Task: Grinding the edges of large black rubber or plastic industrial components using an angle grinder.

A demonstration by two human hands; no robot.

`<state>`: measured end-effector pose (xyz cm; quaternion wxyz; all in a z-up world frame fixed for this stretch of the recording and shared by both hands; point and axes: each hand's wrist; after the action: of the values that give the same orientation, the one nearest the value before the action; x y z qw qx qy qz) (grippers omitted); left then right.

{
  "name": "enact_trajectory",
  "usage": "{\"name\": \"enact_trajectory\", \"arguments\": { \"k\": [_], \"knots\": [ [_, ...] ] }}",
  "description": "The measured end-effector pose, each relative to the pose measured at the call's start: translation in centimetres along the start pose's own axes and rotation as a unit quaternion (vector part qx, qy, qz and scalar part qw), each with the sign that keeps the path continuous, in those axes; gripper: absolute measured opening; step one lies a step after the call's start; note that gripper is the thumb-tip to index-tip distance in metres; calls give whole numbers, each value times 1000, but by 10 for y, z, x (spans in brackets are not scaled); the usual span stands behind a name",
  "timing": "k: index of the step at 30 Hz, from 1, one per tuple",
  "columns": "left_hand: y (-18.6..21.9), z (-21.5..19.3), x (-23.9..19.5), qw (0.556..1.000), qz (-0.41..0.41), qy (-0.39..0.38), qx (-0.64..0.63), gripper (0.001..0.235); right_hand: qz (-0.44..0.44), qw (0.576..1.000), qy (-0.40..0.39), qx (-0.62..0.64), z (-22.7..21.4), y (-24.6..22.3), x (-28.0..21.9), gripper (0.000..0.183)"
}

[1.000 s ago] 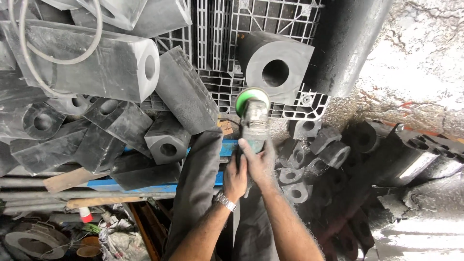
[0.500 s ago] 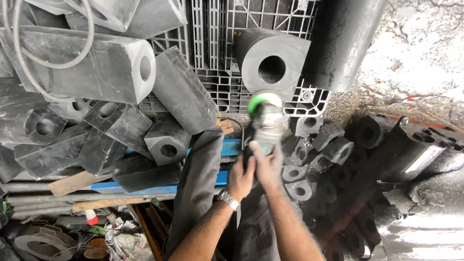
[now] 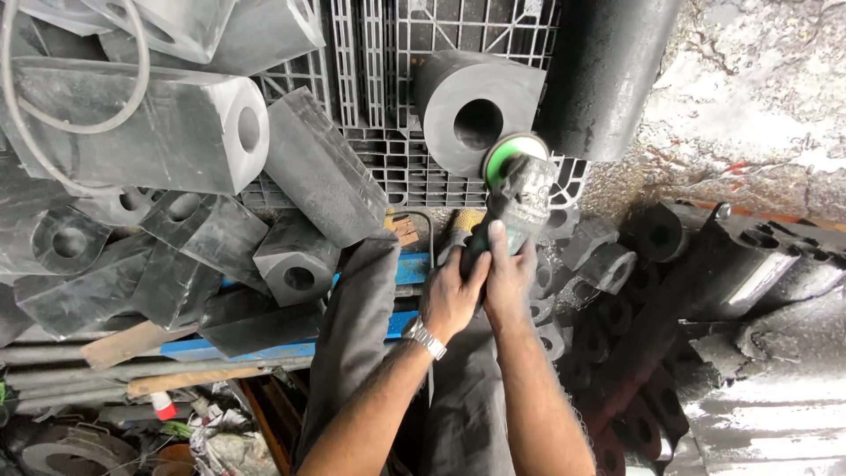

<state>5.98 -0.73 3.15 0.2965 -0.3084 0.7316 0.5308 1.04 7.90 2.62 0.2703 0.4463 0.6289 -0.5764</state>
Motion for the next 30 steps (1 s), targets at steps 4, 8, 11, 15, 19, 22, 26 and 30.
{"name": "enact_trajectory", "arguments": {
  "k": [4, 8, 11, 15, 19, 22, 26, 30],
  "knots": [
    [-28, 4, -15, 1000, 9, 18, 2, 59, -12, 1000, 8, -11, -3, 29, -4, 72],
    [-38, 6, -15, 1000, 6, 17, -16, 57, -3, 992, 43, -121, -5, 35, -9, 70],
    [-16, 0, 3, 1000, 2, 17, -22, 57, -12, 995, 12, -96, 9, -1, -8, 71],
    [-39, 7, -18, 999, 11, 19, -41, 59, -36, 999, -1, -6, 2, 21, -12, 71],
    [-50, 12, -26, 997, 16, 28, -67, 61, -63, 995, -28, -67, -10, 50, -11, 65],
    [-33, 9, -14, 998, 3, 24, -55, 61, -49, 996, -14, -71, -3, 23, -11, 63],
    [-11, 4, -8, 1000, -25, -1, -14, 59, 9, 998, 32, -60, 5, -6, -11, 70],
    [-31, 10, -25, 999, -15, 13, -30, 59, -15, 993, 19, -113, -10, 34, -10, 70]
  ]
}}
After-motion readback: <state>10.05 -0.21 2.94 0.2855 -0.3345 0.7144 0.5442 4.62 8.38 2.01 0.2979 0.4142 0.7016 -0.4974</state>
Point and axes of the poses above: each hand's wrist, its own x-axis towards the middle knuckle, its own z-axis out of the palm, y = z × x, and after that the axes turned 6 degrees about z, right-handed
